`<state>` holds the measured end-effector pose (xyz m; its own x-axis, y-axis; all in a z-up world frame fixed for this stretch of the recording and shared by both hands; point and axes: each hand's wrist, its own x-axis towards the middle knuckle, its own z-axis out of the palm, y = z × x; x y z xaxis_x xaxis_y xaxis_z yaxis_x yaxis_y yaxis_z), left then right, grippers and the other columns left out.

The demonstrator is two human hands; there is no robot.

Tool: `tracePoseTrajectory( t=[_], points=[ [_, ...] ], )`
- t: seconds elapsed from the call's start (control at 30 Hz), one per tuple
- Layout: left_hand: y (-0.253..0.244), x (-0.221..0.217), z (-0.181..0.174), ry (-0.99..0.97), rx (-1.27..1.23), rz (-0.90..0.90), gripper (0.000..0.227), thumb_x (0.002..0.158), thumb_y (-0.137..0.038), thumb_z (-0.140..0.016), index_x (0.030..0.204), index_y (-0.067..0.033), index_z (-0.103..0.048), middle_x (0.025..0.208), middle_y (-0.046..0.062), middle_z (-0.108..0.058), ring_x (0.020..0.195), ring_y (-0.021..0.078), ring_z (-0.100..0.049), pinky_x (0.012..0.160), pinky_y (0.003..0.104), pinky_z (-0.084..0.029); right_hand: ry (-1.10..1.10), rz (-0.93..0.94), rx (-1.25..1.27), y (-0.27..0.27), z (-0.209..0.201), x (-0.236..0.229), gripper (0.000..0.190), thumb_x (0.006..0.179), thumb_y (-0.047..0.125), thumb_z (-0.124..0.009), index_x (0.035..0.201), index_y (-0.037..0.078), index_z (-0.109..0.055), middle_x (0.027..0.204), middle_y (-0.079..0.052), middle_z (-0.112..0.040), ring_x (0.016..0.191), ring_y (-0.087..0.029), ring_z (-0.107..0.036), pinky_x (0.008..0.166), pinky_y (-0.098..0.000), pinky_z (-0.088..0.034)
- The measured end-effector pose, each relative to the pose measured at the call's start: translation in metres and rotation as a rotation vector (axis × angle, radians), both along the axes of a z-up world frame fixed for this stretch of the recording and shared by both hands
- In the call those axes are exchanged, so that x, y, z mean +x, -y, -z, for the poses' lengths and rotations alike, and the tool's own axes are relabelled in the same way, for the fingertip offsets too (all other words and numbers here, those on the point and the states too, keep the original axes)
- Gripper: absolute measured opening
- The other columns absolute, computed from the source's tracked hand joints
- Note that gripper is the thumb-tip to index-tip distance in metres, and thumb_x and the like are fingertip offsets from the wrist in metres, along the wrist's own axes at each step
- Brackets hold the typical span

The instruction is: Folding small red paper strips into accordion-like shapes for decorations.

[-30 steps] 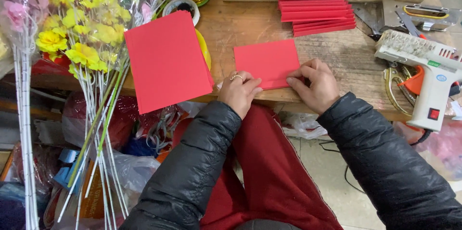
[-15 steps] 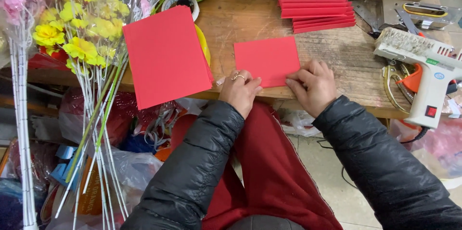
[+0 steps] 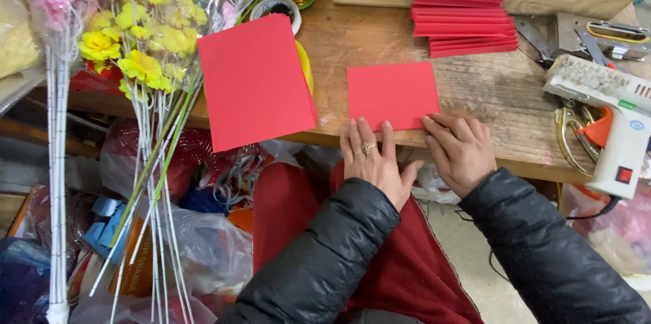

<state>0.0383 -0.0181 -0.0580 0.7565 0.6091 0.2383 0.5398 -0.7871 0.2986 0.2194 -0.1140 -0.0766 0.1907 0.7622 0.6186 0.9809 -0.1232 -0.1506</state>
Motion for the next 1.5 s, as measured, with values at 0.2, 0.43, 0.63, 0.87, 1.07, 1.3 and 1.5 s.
tracePoseTrajectory(
  t=[0.2,0.43,0.63,0.87,1.07,1.3,1.5],
  points=[
    [0.006,-0.006,0.002,0.083,-0.045,-0.09,0.097,0.088,-0.068,-0.061,0.162,-0.0092,-0.037,0.159,0.049,-0.012,0.151,0.0675,-0.011,0.122,0.071,-0.01,-0.052,0.073,-0.01,0.004,0.001,-0.007,0.034,0.102,0.027,-0.07,0.136,0.021,-0.075,0.131,0.001,-0.067,0.133,-0.025,-0.056,0.107,-0.0409,-0.042],
    [0.005,-0.008,0.004,0.12,0.029,-0.118,0.094,0.086,-0.065,-0.066,0.161,-0.0122,-0.041,0.158,0.049,-0.016,0.149,0.0688,-0.011,0.12,0.072,-0.011,-0.184,0.156,0.049,0.018,0.008,0.0,0.054,0.092,0.028,-0.082,0.142,0.011,-0.069,0.132,-0.009,-0.067,0.133,-0.034,-0.057,0.108,-0.0468,-0.046],
    [0.006,-0.002,0.011,0.099,0.042,-0.116,0.096,0.086,-0.065,-0.068,0.162,-0.0133,-0.039,0.158,0.049,-0.016,0.149,0.0682,-0.013,0.121,0.072,-0.012,-0.22,0.147,0.054,0.031,-0.007,0.004,0.055,0.092,0.019,-0.08,0.145,0.012,-0.067,0.136,-0.009,-0.065,0.134,-0.037,-0.056,0.113,-0.0478,-0.047],
    [0.004,-0.005,0.011,0.057,0.06,-0.12,0.1,0.083,-0.064,-0.071,0.164,-0.0162,-0.035,0.16,0.047,-0.014,0.15,0.066,-0.013,0.121,0.072,-0.011,-0.006,-0.032,-0.112,-0.004,-0.011,-0.024,0.046,0.103,0.025,-0.064,0.147,0.012,-0.063,0.144,-0.011,-0.06,0.14,-0.039,-0.053,0.116,-0.0534,-0.044],
    [0.002,-0.005,0.01,0.004,-0.017,-0.104,0.103,0.083,-0.067,-0.07,0.165,-0.0188,-0.031,0.162,0.045,-0.012,0.152,0.0646,-0.006,0.121,0.072,-0.004,0.028,0.017,-0.184,0.0,-0.005,-0.028,0.054,0.107,0.032,-0.057,0.157,0.013,-0.052,0.156,-0.009,-0.05,0.148,-0.036,-0.042,0.128,-0.0527,-0.028],
    [0.003,-0.008,0.006,-0.037,-0.041,-0.098,0.105,0.083,-0.062,-0.072,0.167,-0.0206,-0.025,0.163,0.044,-0.008,0.153,0.0631,-0.004,0.12,0.073,-0.005,0.107,0.099,-0.162,0.001,-0.002,-0.04,0.059,0.103,0.037,-0.06,0.157,0.015,-0.053,0.156,-0.009,-0.053,0.149,-0.034,-0.044,0.126,-0.0565,-0.025],
    [0.004,-0.006,0.013,-0.018,0.023,-0.113,0.11,0.077,-0.062,-0.075,0.167,-0.021,-0.027,0.163,0.044,-0.01,0.153,0.0625,-0.006,0.12,0.073,-0.006,0.116,0.199,-0.153,0.002,0.012,-0.043,0.073,0.092,0.036,-0.067,0.161,0.023,-0.048,0.159,-0.008,-0.049,0.15,-0.036,-0.041,0.127,-0.0591,-0.02]
  ],
)
